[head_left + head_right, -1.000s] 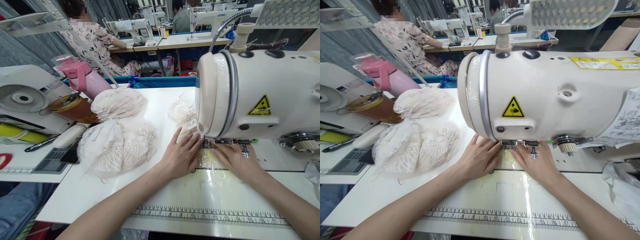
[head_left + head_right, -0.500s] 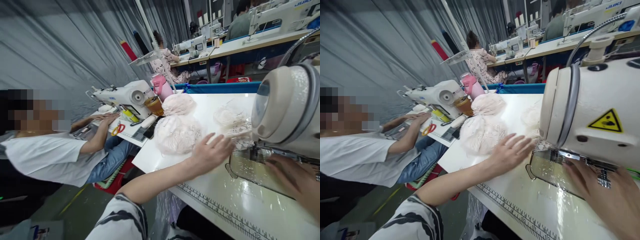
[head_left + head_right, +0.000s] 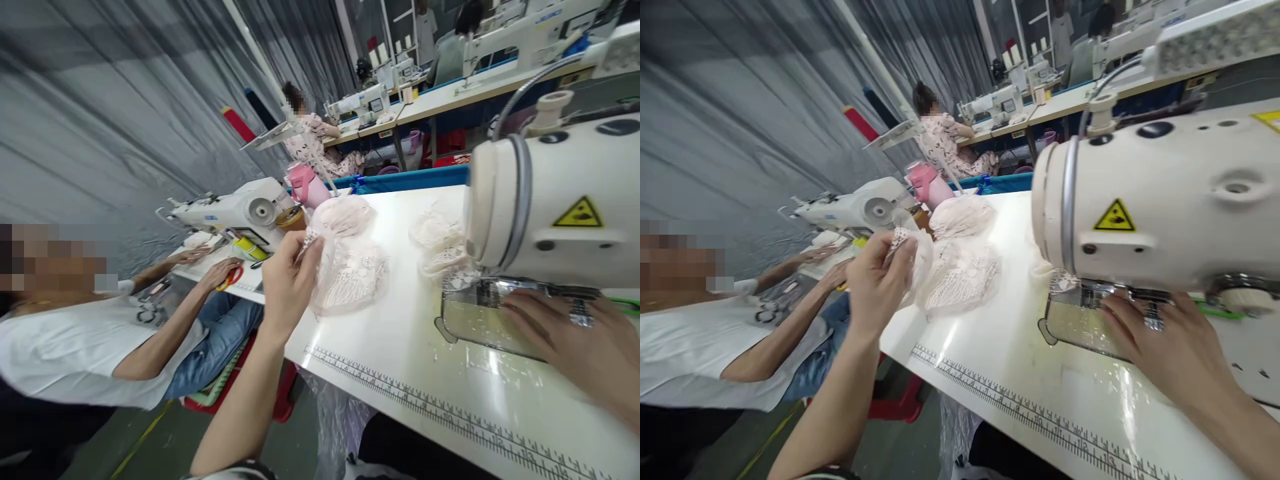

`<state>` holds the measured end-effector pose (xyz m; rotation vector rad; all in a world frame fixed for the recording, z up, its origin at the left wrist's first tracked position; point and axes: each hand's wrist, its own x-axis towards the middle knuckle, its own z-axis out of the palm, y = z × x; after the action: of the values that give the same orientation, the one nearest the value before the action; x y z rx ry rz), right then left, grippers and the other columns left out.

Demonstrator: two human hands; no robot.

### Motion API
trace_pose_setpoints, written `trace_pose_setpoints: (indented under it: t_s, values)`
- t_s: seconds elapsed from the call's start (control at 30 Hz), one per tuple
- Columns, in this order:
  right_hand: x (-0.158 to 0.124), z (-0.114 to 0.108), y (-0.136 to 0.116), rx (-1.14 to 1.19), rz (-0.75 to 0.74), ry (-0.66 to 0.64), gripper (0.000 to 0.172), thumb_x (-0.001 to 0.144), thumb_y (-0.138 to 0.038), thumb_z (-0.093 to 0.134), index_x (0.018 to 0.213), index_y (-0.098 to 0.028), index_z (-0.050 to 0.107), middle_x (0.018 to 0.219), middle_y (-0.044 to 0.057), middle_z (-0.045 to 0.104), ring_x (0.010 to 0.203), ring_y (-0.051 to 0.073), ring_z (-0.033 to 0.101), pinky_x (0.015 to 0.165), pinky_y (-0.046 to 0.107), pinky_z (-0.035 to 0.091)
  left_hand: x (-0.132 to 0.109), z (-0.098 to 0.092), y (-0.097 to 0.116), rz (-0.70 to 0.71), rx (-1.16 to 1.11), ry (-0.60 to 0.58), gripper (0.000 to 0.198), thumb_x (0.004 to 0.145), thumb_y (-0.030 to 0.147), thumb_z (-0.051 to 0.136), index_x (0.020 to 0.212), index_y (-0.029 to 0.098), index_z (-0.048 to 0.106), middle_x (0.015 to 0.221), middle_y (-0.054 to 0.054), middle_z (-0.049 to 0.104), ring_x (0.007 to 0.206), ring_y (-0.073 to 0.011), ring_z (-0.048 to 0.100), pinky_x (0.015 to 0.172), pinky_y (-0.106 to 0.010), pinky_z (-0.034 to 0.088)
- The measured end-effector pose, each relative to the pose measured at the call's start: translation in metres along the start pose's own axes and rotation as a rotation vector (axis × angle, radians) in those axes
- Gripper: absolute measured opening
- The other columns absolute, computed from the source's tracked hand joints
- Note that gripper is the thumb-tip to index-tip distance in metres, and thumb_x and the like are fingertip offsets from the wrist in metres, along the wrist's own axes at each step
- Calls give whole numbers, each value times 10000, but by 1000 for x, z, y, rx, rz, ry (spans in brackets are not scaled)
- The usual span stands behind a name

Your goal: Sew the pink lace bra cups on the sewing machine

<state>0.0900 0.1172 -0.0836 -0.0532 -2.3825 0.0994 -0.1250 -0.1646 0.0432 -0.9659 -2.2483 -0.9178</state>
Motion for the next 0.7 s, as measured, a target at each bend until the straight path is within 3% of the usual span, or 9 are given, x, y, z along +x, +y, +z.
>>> trace_pose_setpoints:
  t_s: [0.1, 0.2, 0.3, 0.37, 0.43, 0.5, 0.6, 0.63, 0.7]
  values:
    - [1, 1, 0, -210, -39, -112, 231, 928, -275, 475, 935, -214, 698, 924, 60, 733, 653, 206, 620, 699, 389, 376, -1, -13, 43, 168, -134, -334, 123, 888, 315, 606, 829, 220, 656, 610, 36, 570, 492, -90, 476, 493, -222, 383]
    - [3, 0, -2, -209, 46, -117, 236, 933, -311, 499, 927, -189, 700, 809, 60, 724, 670, 188, 615, 717, 351, 382, -1, -5, 67, 124, -434, -620, 254, 909, 380, 566, 747, 214, 670, 594, 3, 603, 492, -120, 536, 435, -231, 413]
    - [6, -1, -3, -235, 71, -149, 281, 948, -315, 467, 923, -186, 716, 700, 52, 701, 627, 183, 592, 693, 344, 375, -1, 38, 75, 117, -613, -965, 359, 933, 427, 502, 739, 183, 681, 604, -21, 623, 523, -135, 576, 444, -229, 440]
    - [7, -1, -2, -276, 65, -162, 292, 952, -301, 455, 932, -190, 725, 631, 37, 675, 590, 180, 570, 698, 349, 383, -6, 76, 76, 181, -614, -1111, 349, 954, 392, 462, 798, 177, 687, 650, -15, 636, 565, -126, 584, 489, -223, 455]
    - [6, -1, -1, -293, 60, -156, 303, 953, -289, 447, 933, -186, 731, 576, 35, 642, 585, 183, 560, 721, 357, 395, -13, 108, 75, 251, -487, -1133, 239, 948, 341, 491, 1004, 209, 682, 747, 0, 671, 619, -124, 603, 547, -227, 478]
    - [5, -2, -1, -297, 74, -144, 296, 947, -266, 449, 936, -187, 734, 537, 35, 608, 600, 189, 561, 734, 361, 397, -22, 127, 75, 335, -288, -1010, 239, 904, 281, 572, 1128, 236, 641, 870, -5, 694, 668, -140, 622, 585, -255, 496]
    - [7, -5, -5, -306, 77, -140, 273, 903, -164, 462, 982, -216, 718, 555, 21, 614, 615, 183, 560, 704, 338, 386, -38, 128, 80, 449, -70, -710, 231, 899, 224, 566, 1123, 189, 615, 1041, -64, 673, 877, -207, 639, 723, -344, 533]
    - [8, -6, -7, -304, 60, -134, 285, 879, -126, 461, 979, -222, 710, 598, 14, 640, 598, 170, 548, 685, 326, 379, -43, 125, 82, 497, -49, -658, 200, 915, 215, 536, 1094, 170, 615, 1048, -77, 669, 921, -218, 633, 762, -364, 535]
    - [11, -9, -12, -274, -6, -117, 307, 835, -64, 447, 931, -223, 692, 736, -4, 694, 575, 136, 529, 658, 307, 362, -54, 118, 87, 607, -62, -665, 204, 939, 210, 481, 1089, 147, 603, 1053, -90, 673, 953, -217, 630, 794, -365, 542]
